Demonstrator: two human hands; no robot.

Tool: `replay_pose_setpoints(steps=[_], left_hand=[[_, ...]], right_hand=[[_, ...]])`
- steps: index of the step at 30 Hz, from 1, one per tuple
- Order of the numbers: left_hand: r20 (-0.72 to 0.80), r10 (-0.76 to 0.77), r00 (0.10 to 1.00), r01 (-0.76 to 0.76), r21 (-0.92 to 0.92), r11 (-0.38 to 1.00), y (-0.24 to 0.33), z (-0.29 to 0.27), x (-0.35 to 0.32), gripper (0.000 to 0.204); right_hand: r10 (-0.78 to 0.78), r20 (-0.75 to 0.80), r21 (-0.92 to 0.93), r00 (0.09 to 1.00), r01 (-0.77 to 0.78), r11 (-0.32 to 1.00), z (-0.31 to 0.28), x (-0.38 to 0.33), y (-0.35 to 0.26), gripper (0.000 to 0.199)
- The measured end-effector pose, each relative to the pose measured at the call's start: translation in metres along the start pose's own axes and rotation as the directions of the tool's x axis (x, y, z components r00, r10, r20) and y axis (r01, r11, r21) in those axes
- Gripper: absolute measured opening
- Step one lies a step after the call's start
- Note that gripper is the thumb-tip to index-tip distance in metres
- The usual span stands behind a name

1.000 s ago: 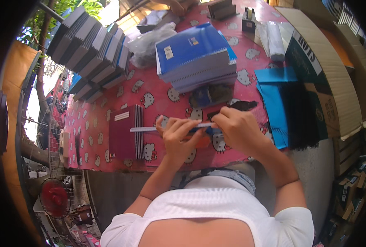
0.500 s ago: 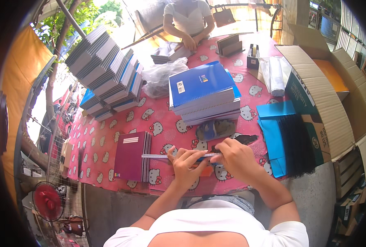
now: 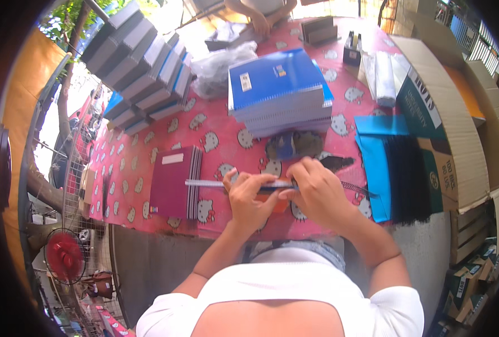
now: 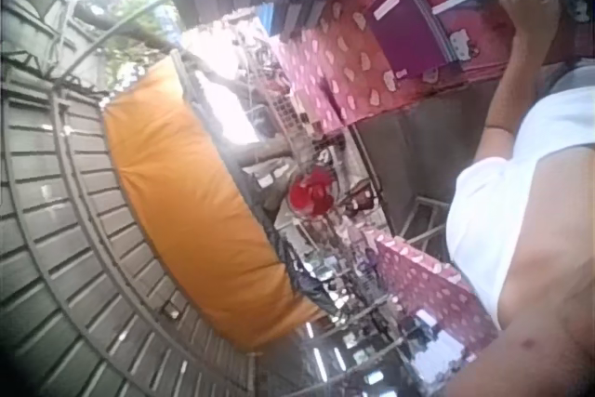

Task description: The person tapes the spines of several spiral-bound notebooks and stacks them on a table. The person uses a handheld tape dispenser to apply blue tape to the spine of each notebook one by one, then places the finished notebooks into a stack.

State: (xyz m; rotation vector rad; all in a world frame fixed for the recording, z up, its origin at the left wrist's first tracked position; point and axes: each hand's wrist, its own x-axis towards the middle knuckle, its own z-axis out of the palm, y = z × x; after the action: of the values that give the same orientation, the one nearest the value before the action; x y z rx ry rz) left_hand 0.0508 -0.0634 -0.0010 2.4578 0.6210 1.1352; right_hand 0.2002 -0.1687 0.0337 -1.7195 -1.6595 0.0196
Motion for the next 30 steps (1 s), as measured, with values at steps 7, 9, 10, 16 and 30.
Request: replay_pose_setpoints(steps=[7,9,10,16,30], left_hand=[[0.045,-0.019,0.999,0.020,-0.025,0.999,0.002,-0.010,-0.022,0.038],[0.038,-0.006,0.999,0.006,0.002,1.000,0.004,-0.014,-0.027,0.040],[0.021,0.007,1.000,-0.008,0.037,0.999,0.004,-0.014,-0.028,0.040],[-0.067,0.010,0.998,-0.005,0.072,0.997,-0.001,-0.006,-0.015,0.033],[-0.028,-0.031,0.999,0.034,0.098,0.995,-0.006,-0.005,-0.002,0.025]], right_hand=[[-0.106,0.529,0.021,0.842,0.112,0.993,-0.022,0.022,0.027,0.020],[-0.003,0.603,-0.024,0.798,0.023,0.999,-0.019,0.059,0.052,0.024],[0.139,0.559,-0.090,0.817,-0.107,0.990,-0.008,0.080,0.063,0.027],[0.168,0.435,-0.438,0.885,0.045,0.898,0.107,0.042,0.187,0.047],[0.016,0.402,0.837,0.915,-0.375,0.398,0.010,0.012,0.130,0.049]])
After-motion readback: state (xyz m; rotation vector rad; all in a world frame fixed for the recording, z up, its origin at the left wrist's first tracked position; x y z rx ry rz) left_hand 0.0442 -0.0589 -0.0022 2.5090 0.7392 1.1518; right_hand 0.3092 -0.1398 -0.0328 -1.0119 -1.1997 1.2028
